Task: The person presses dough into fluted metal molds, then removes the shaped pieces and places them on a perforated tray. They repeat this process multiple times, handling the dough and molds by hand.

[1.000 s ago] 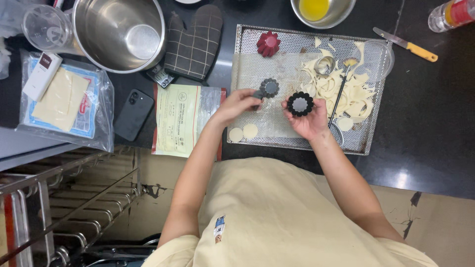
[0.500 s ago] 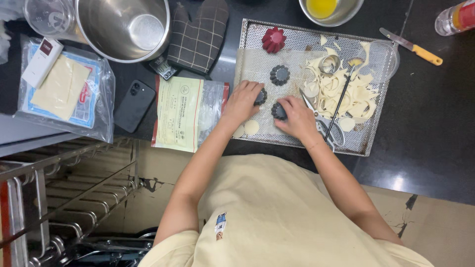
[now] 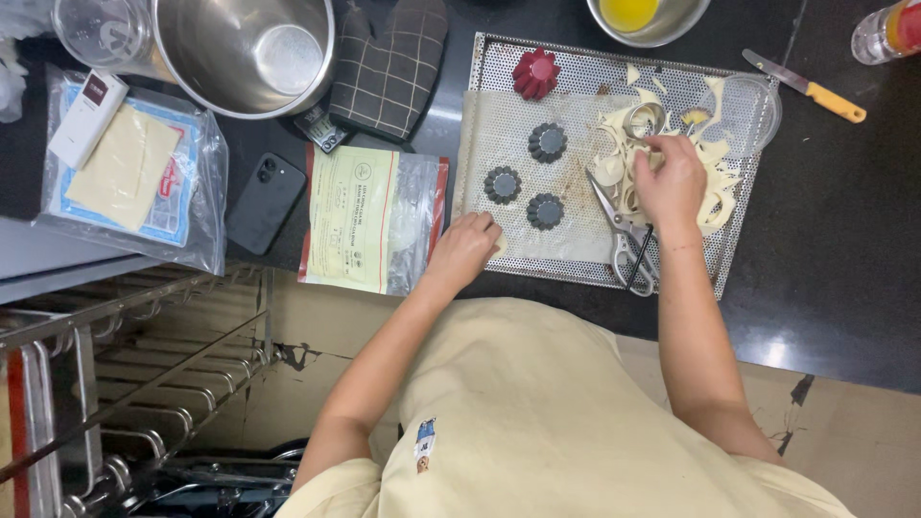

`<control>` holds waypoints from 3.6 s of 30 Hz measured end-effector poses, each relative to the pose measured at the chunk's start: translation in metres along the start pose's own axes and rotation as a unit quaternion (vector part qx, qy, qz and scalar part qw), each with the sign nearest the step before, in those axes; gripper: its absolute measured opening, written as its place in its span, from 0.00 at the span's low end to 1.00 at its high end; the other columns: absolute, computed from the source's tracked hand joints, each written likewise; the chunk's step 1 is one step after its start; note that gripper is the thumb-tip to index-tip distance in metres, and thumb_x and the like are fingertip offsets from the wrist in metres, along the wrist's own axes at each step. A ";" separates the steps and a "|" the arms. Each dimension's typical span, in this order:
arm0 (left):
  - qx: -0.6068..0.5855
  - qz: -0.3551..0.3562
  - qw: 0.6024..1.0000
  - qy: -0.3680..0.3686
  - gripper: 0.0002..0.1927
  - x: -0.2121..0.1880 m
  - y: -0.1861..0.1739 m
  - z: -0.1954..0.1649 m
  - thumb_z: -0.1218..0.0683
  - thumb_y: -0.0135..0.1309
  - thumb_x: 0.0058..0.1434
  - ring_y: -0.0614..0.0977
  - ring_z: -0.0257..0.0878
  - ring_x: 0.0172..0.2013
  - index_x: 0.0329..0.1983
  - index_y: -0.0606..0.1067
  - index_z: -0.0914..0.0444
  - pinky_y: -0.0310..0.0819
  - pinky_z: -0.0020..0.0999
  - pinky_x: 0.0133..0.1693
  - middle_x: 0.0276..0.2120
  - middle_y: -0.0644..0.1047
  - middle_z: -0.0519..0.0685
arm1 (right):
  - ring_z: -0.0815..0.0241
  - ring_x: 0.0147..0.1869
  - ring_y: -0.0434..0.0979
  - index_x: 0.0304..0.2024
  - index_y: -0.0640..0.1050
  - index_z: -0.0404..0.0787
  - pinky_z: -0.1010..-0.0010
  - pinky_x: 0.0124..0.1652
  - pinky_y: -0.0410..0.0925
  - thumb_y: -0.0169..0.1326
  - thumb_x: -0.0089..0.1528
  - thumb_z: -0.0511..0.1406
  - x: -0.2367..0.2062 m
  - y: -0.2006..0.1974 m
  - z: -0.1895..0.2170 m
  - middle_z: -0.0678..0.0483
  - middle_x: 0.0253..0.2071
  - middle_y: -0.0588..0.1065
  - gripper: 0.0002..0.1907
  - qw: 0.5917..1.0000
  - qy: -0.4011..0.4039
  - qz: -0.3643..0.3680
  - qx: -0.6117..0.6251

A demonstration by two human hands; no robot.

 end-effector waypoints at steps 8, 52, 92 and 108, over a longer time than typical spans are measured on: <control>-0.007 -0.056 0.997 0.043 0.07 -0.006 -0.009 -0.002 0.63 0.52 0.54 0.79 0.49 0.43 0.36 0.76 0.65 0.74 0.43 0.47 0.37 0.76 0.52 | 0.40 0.34 0.78 0.48 0.77 0.33 0.52 0.39 0.70 0.63 0.59 0.37 -0.054 -0.005 -0.054 0.41 0.28 0.78 0.18 0.979 0.155 0.091 -0.096; -0.562 -0.184 0.776 -0.217 0.10 0.029 -0.031 -0.034 0.60 0.58 0.64 0.84 0.33 0.40 0.46 0.79 0.72 0.81 0.26 0.43 0.39 0.83 0.51 | 0.61 0.51 0.81 0.44 0.61 0.39 0.72 0.51 0.76 0.57 0.64 0.21 -0.045 -0.008 0.122 0.45 0.43 0.78 0.18 0.812 0.085 0.087 0.571; -0.686 -0.069 0.683 -0.243 0.10 0.058 0.048 0.017 0.56 0.57 0.68 0.81 0.37 0.42 0.45 0.76 0.69 0.78 0.31 0.46 0.41 0.81 0.54 | 0.67 0.39 0.80 0.51 0.80 0.33 0.77 0.40 0.74 0.53 0.73 0.34 0.123 -0.004 -0.030 0.53 0.37 0.80 0.11 0.899 0.100 -0.152 0.397; -0.396 -0.129 0.909 0.005 0.08 0.043 -0.134 -0.114 0.61 0.57 0.66 0.87 0.41 0.44 0.47 0.78 0.68 0.83 0.30 0.47 0.42 0.83 0.54 | 0.65 0.44 0.81 0.52 0.79 0.32 0.74 0.44 0.77 0.53 0.72 0.32 0.109 -0.006 -0.044 0.51 0.42 0.80 0.09 0.903 0.083 -0.155 0.392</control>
Point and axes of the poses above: each hand's wrist, its own x-axis towards the middle knuckle, its own y-axis out of the palm, z = x × y, the point moved 6 cm from there along x, towards the middle knuckle
